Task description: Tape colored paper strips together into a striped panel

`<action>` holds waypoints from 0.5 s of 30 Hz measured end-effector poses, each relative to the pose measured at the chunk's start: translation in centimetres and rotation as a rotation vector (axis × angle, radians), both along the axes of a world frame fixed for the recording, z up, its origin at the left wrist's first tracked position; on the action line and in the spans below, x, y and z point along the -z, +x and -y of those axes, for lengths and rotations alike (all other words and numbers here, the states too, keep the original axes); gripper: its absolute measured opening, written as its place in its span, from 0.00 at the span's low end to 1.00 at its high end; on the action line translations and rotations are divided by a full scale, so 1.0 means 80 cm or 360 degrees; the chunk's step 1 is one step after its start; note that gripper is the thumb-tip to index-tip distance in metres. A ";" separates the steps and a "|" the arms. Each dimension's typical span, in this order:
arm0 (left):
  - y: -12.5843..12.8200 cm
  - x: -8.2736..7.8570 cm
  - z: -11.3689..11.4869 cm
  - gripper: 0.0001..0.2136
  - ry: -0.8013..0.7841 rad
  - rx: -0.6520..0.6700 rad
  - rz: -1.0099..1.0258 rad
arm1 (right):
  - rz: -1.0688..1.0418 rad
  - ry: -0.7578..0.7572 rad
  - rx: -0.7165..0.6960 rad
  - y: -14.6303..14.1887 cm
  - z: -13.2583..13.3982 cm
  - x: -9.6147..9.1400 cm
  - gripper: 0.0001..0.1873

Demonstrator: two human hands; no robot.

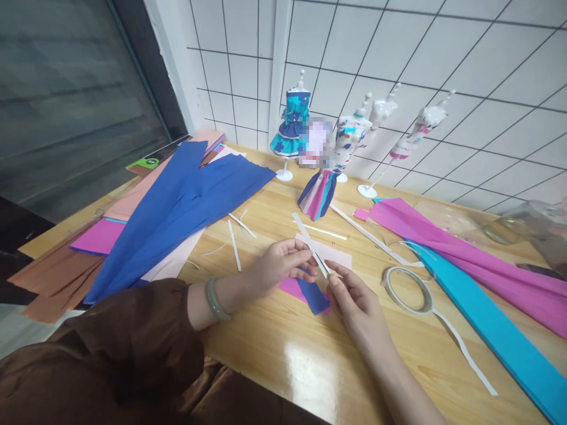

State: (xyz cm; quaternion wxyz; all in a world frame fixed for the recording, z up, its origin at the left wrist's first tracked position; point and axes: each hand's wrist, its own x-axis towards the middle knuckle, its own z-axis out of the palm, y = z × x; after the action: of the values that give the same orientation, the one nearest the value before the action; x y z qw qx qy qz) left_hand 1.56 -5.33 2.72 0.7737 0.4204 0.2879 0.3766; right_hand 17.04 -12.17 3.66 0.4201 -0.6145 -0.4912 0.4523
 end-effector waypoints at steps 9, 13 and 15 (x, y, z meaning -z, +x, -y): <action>0.000 0.002 -0.002 0.11 0.0145 -0.0063 -0.0124 | -0.0100 0.0038 -0.0055 0.002 -0.001 0.008 0.29; -0.001 -0.004 -0.001 0.10 0.0060 -0.0047 -0.0115 | -0.0038 0.0067 -0.0095 0.004 0.000 0.009 0.28; 0.000 -0.006 -0.001 0.10 0.0009 -0.0030 -0.0080 | -0.0021 0.0068 -0.0112 0.005 0.000 0.009 0.27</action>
State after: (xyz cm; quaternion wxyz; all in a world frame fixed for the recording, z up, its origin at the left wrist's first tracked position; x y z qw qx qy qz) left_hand 1.53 -5.21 3.16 0.7614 0.4293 0.3101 0.3741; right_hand 17.43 -12.14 2.98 0.4201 -0.5848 -0.5193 0.4603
